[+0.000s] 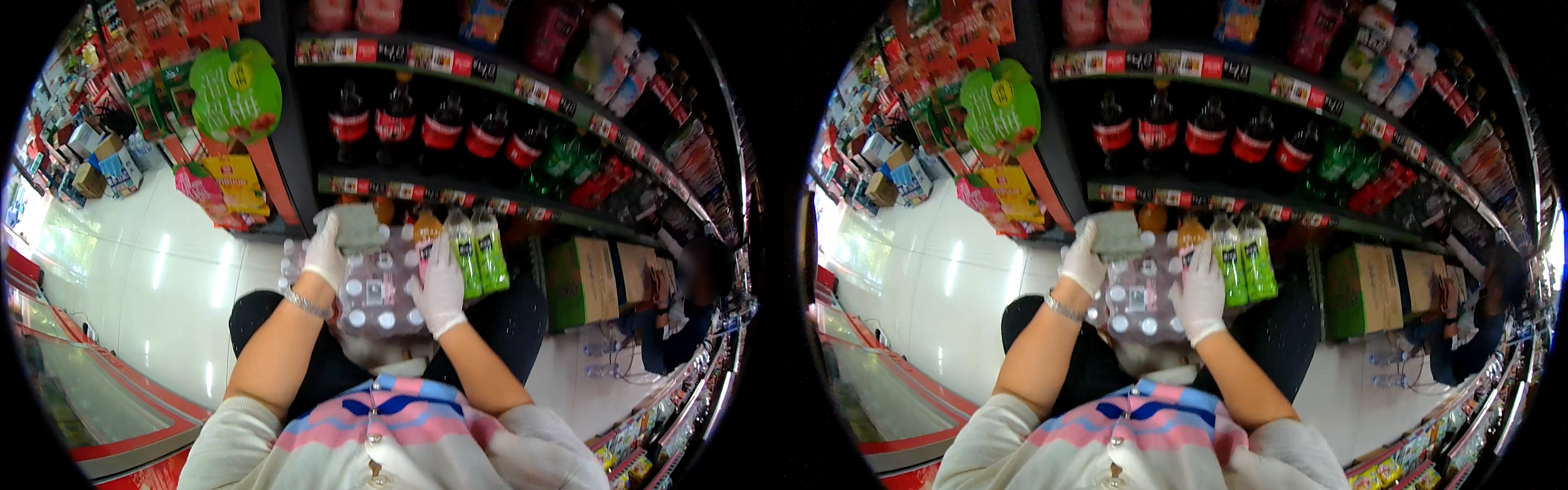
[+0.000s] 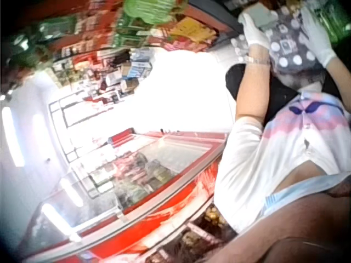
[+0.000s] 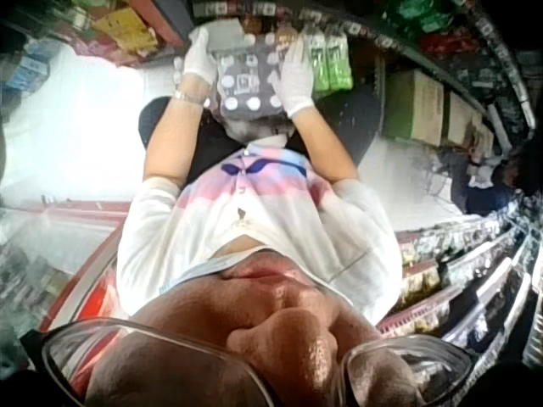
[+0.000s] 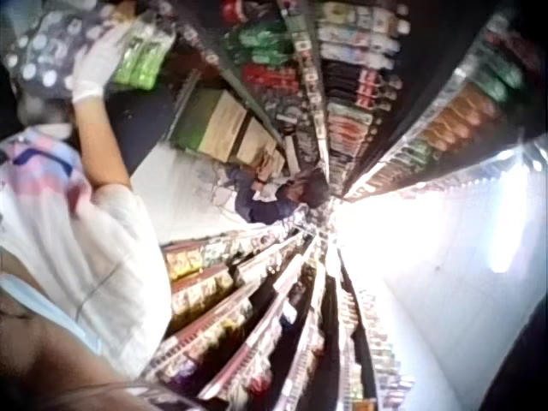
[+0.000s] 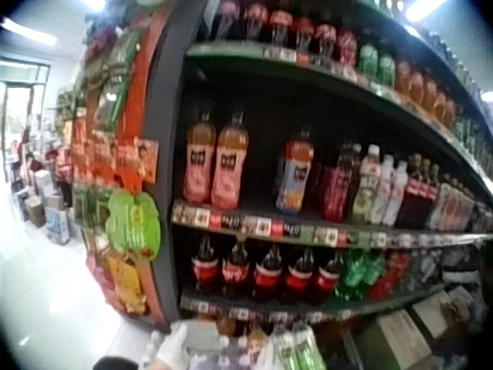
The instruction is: The person sits on the floor in a convenience store aisle and restocks a beverage shelf. They handle multiple bottles of soda and water, wiping them with a cloth and placing them onto the shelf one by one.
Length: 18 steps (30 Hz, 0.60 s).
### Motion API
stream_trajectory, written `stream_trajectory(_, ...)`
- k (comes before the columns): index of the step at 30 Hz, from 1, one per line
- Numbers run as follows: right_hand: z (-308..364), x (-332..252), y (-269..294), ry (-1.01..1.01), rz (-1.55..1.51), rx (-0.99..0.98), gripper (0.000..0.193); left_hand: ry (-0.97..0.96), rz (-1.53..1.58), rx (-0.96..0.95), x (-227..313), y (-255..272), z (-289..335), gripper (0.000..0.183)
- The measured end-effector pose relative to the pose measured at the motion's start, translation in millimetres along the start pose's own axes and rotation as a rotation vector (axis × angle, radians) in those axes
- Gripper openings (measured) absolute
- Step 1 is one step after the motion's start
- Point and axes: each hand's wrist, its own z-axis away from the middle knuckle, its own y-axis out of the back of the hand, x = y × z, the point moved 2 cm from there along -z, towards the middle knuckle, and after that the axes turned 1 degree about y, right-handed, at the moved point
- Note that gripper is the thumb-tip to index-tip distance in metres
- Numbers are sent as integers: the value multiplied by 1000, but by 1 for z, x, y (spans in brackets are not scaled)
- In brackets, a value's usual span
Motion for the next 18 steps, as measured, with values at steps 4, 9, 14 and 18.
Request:
stream_trajectory(4,4,-10,2,13,50,-10,91,-55,-152,307,-5,8,-2,46)
stream_trajectory(9,3,-7,6,43,21,51,88,-28,-11,303,-11,23,-9,40)
stream_trajectory(14,-24,-27,67,378,-235,340,79,-16,7,323,-10,10,-9,41)
stream_trajectory(18,-88,-72,157,681,-392,558,64,-23,8,381,-16,38,-16,41)
